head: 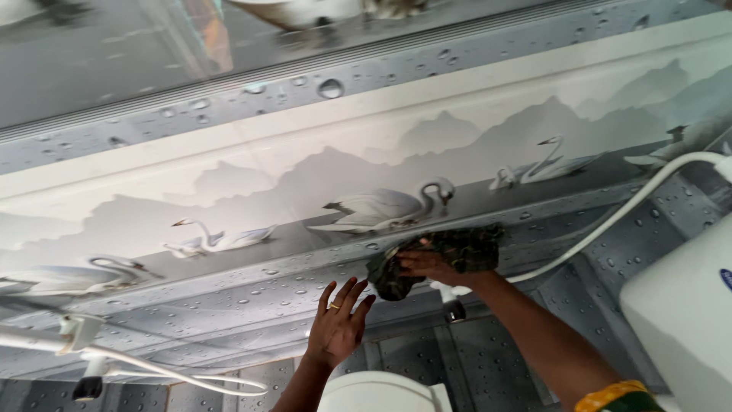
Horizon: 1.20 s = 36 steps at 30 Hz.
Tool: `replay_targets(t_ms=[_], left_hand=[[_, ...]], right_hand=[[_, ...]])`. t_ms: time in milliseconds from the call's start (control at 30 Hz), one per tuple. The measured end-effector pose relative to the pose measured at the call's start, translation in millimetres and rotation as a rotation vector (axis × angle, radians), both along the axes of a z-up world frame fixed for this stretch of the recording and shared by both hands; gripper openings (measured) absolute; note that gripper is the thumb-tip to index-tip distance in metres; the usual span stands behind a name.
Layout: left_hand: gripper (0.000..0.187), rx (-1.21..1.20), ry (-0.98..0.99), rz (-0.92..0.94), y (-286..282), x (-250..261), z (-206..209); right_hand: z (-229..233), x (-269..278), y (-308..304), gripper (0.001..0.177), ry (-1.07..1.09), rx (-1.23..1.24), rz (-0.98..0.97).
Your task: The person wipes a tiled wall with a cloth, then washes the cloth in a bucket of water and continues wiping the wall and fixtures around a toilet.
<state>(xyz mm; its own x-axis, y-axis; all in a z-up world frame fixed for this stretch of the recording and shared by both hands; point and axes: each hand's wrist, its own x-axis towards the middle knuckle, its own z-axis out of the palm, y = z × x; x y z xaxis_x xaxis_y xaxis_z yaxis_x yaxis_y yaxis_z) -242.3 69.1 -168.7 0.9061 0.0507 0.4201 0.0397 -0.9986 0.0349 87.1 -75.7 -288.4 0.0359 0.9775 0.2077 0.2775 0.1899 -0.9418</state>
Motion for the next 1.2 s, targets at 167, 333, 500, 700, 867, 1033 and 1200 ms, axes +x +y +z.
replay_targets(t_ms=[167, 333, 500, 700, 867, 1033, 1200], left_hand=[[0.047, 0.09, 0.044, -0.024, -23, 56, 9], [0.057, 0.067, 0.075, -0.008, -41, 106, 12], [0.059, 0.124, 0.205, 0.068, -63, 127, -10], [0.058, 0.076, 0.343, 0.11, -77, 127, -19], [0.059, 0.066, 0.39, 0.124, -80, 128, -27], [0.056, -0.005, 0.359, 0.047, -100, 142, -57], [0.072, 0.028, 0.42, 0.001, -127, 164, -102]], right_hand=[[25, 79, -88, 0.07, -1.08, 0.073, -0.545], [-7, 151, -180, 0.078, -0.762, -0.064, -1.357], [-52, 136, -173, 0.09, 0.414, 0.041, -1.643], [-2, 68, -139, 0.062, 1.35, -0.068, -1.464], [82, 83, -137, 0.069, 1.163, 0.176, -1.471], [56, 101, -146, 0.083, -0.027, 0.008, -1.654], [-93, 138, -150, 0.081, 0.297, 0.026, -1.596]])
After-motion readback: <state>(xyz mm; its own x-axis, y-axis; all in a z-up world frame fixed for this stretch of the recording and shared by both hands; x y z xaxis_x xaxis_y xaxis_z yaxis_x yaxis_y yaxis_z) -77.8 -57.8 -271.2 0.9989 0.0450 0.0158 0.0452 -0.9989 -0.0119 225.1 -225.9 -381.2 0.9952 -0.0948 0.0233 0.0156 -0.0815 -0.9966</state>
